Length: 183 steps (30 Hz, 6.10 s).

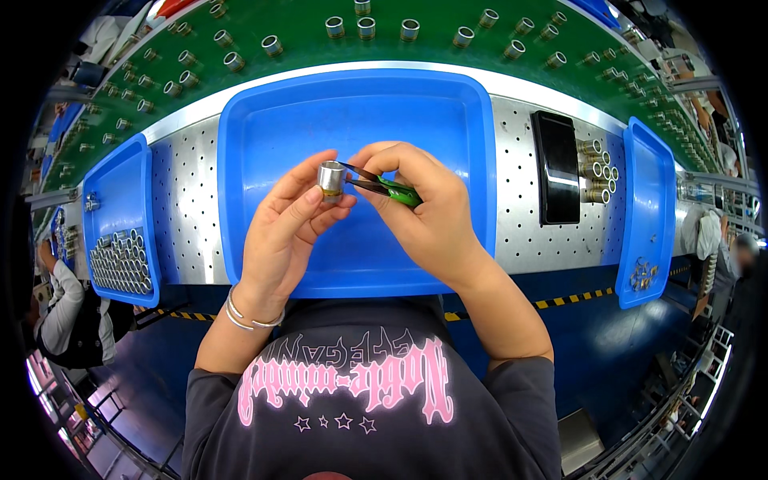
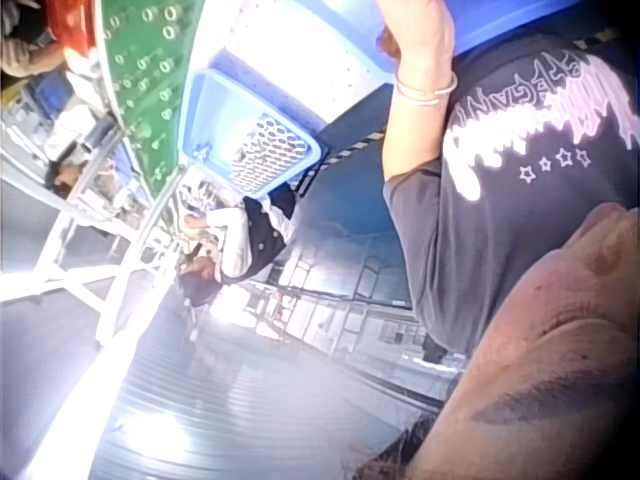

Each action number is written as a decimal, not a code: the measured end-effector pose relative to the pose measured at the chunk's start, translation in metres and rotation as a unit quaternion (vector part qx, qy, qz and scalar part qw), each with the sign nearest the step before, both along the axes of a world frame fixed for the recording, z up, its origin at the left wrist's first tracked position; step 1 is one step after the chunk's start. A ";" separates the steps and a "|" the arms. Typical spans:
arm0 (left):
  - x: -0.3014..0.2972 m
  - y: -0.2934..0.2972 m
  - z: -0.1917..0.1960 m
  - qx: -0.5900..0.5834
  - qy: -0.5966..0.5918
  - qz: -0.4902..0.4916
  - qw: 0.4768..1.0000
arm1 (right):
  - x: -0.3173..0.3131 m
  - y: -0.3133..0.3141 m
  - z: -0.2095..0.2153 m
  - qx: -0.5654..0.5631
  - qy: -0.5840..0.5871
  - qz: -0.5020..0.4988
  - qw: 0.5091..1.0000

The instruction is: The person uses a green utility knife to scrape the edges of small cylindrical metal parts. They pick up each part from a blue tray, scrape it, and place it onto a green pegboard. The person occasionally wipes the parts with a cloth.

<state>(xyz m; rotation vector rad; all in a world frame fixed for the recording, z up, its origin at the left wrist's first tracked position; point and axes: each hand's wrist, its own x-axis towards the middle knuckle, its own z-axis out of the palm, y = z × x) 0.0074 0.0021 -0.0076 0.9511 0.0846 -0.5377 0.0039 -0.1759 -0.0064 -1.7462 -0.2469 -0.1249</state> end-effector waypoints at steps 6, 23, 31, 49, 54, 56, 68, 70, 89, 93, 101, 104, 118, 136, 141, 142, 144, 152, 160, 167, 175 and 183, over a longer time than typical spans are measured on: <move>0.000 0.000 0.003 -0.012 0.019 -0.001 1.000 | 0.000 0.002 0.000 0.001 -0.003 0.003 1.000; -0.001 -0.005 -0.004 0.066 -0.082 -0.051 0.993 | -0.005 0.003 0.009 -0.077 -0.103 -0.011 0.992; -0.004 -0.005 -0.001 0.083 -0.124 -0.048 0.988 | -0.008 -0.002 0.014 -0.087 -0.099 -0.020 0.991; -0.001 -0.001 0.001 0.046 -0.079 0.010 0.996 | -0.007 0.001 0.017 -0.200 -0.089 -0.013 0.976; -0.001 0.000 0.000 0.042 -0.084 0.008 0.996 | -0.006 0.003 0.014 -0.166 -0.075 -0.026 0.983; -0.002 0.000 0.002 0.041 -0.078 0.006 0.996 | -0.005 0.001 0.013 -0.170 -0.075 -0.027 0.982; -0.003 -0.002 0.003 0.038 -0.090 0.005 0.995 | -0.006 0.000 0.016 -0.182 -0.070 -0.022 0.981; -0.003 -0.002 0.003 0.039 -0.090 0.006 0.995 | -0.006 0.000 0.016 -0.181 -0.070 -0.022 0.981; 0.079 0.018 0.021 0.179 -0.181 -0.096 0.962 | 0.014 -0.030 0.033 -0.195 0.080 -0.028 0.977; 0.171 0.017 0.016 0.310 -0.240 -0.040 0.919 | 0.037 -0.061 0.031 -0.219 0.109 -0.042 0.969; 0.273 0.015 -0.032 0.707 -0.453 -0.009 0.542 | 0.118 -0.163 -0.016 -0.313 -0.037 -0.247 0.916; 0.258 0.005 -0.021 0.693 -0.461 0.005 0.554 | 0.134 -0.206 -0.026 -0.407 -0.020 -0.353 0.842; 0.133 -0.004 0.009 0.452 -0.554 -0.050 0.697 | 0.136 -0.215 -0.019 -0.408 -0.006 -0.373 0.833; 0.022 0.009 0.016 0.213 -0.257 -0.106 0.936 | -0.002 0.010 0.037 -0.139 -0.037 0.003 0.990; 0.011 0.016 0.011 0.124 -0.156 -0.095 0.975 | -0.006 0.014 0.029 -0.074 -0.035 0.025 0.996; 0.011 0.016 0.012 0.082 -0.129 -0.087 0.984 | -0.005 0.010 0.032 -0.024 0.030 0.029 0.999; 0.006 0.019 0.013 0.003 -0.057 -0.063 0.996 | -0.010 0.010 0.025 0.112 0.103 0.016 0.988; -0.003 0.014 0.012 -0.048 0.028 -0.037 0.998 | -0.012 0.018 0.015 0.214 0.070 0.038 0.974; -0.002 0.011 0.011 -0.057 0.028 -0.038 0.997 | -0.017 0.011 0.016 0.212 0.091 0.021 0.973; -0.003 0.010 0.009 -0.018 -0.005 -0.036 0.999 | -0.018 0.012 0.015 0.205 0.098 0.016 0.974; 0.002 0.015 0.012 -0.081 0.064 -0.012 0.995 | -0.019 0.005 0.017 0.226 0.063 -0.016 0.972; 0.001 0.018 0.007 0.022 -0.021 -0.015 0.999 | -0.022 -0.002 0.017 0.052 0.058 -0.028 0.997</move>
